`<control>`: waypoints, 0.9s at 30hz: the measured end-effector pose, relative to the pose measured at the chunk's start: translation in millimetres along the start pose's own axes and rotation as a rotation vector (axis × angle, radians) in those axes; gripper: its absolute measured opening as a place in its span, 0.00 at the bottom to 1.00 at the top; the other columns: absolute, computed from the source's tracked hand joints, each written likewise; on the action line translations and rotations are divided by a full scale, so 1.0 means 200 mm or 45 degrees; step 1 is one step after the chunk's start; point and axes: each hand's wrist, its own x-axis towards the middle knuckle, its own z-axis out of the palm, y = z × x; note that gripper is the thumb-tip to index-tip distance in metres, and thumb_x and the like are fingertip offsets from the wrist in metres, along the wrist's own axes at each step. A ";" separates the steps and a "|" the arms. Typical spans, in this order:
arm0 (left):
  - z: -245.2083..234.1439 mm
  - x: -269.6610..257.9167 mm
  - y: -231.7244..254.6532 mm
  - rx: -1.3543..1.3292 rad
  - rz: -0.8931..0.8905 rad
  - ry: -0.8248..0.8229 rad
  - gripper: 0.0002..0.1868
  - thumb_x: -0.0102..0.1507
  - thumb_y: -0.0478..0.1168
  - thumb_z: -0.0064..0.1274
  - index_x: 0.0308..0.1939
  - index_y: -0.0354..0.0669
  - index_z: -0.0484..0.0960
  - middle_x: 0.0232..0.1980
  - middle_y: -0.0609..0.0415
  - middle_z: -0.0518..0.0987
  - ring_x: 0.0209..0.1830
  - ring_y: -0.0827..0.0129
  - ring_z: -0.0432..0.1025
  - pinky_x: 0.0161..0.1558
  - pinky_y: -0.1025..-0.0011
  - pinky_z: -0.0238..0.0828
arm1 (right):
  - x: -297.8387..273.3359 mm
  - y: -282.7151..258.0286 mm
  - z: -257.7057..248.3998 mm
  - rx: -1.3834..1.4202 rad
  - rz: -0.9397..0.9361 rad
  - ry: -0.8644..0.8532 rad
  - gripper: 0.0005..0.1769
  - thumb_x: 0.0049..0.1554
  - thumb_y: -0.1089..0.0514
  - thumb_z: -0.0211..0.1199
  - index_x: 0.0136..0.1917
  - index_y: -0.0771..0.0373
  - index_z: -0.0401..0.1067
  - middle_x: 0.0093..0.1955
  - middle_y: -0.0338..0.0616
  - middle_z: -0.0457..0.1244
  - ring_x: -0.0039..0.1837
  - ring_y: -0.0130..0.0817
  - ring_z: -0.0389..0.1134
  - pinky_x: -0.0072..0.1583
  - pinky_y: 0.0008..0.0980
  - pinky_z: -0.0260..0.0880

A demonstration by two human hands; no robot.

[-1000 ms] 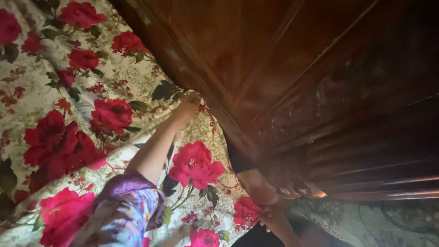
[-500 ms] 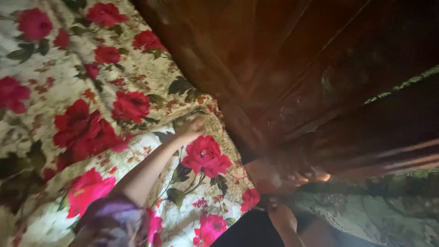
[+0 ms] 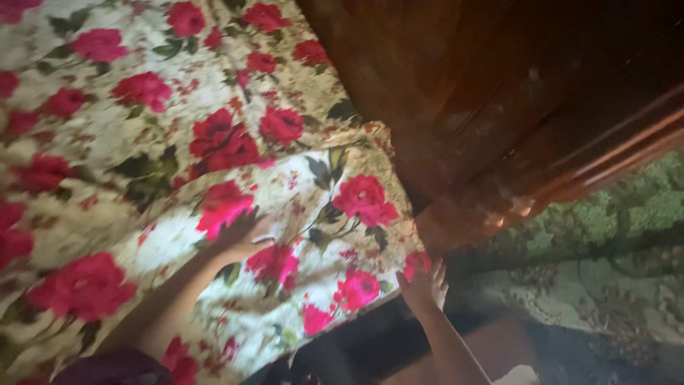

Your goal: Spreading and smoothing a floral bedspread over a bed.

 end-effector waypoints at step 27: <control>-0.54 -1.57 -0.03 0.203 -0.615 0.477 0.44 0.64 0.68 0.44 0.78 0.56 0.54 0.84 0.49 0.47 0.82 0.46 0.44 0.68 0.25 0.43 | -0.35 -1.54 -0.63 0.076 -1.189 0.060 0.49 0.60 0.26 0.48 0.84 0.53 0.43 0.86 0.53 0.34 0.85 0.55 0.32 0.78 0.62 0.36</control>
